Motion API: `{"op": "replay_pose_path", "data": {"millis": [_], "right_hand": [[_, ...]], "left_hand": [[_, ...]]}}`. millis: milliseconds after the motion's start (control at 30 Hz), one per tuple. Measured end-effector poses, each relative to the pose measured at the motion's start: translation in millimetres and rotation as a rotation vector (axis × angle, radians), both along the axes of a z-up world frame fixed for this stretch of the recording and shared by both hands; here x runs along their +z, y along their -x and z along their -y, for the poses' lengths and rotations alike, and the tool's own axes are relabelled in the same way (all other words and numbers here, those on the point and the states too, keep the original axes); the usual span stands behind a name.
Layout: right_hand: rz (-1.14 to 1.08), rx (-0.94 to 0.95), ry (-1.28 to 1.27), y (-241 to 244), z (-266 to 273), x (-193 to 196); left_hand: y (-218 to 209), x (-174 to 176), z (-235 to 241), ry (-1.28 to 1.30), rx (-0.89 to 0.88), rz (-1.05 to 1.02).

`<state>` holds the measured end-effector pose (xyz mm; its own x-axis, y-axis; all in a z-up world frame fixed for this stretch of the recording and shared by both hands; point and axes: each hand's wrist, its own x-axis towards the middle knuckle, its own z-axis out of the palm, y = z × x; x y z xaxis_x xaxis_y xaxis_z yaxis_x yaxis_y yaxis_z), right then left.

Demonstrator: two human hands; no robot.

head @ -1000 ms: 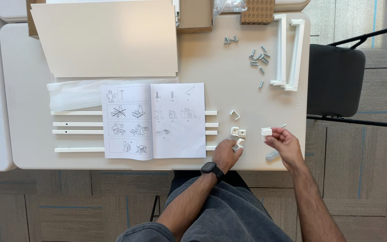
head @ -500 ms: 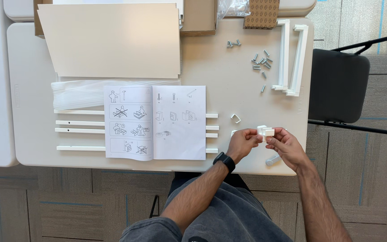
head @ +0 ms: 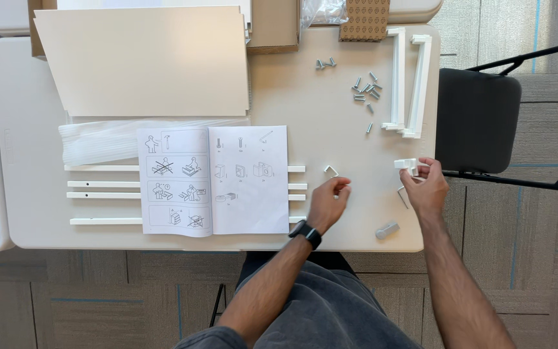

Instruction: The person reviews an instruction manual and organizes furniture parts on a table. They sort screws, dowels, and plastic connectors into separate piles, then handle white wooden panels and long side rails, preparing them for assembly.

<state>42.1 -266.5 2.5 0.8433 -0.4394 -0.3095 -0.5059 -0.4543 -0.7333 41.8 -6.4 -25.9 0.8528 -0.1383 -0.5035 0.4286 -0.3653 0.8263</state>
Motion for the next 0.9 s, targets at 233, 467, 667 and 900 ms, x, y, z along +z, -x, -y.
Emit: {"op": "replay_pose_path", "data": {"millis": [233, 467, 667, 900], "right_hand": [[0.206, 0.16, 0.494, -10.4, -7.4, -40.5], [0.305, 0.42, 0.417, 10.9, -32.7, -34.1], [0.113, 0.934, 0.544, 48.1, -119.2, -43.8], [0.155, 0.928, 0.618, 47.5, -115.1, -72.3]], "left_hand": [[5.2, 26.7, -60.8, -0.068, 0.066, 0.076], [8.7, 34.2, -86.5, -0.059, 0.101, 0.003], [13.3, 28.2, -92.7, -0.074, 0.072, -0.026], [19.4, 38.7, -107.6, -0.071, 0.05, -0.074]]}}
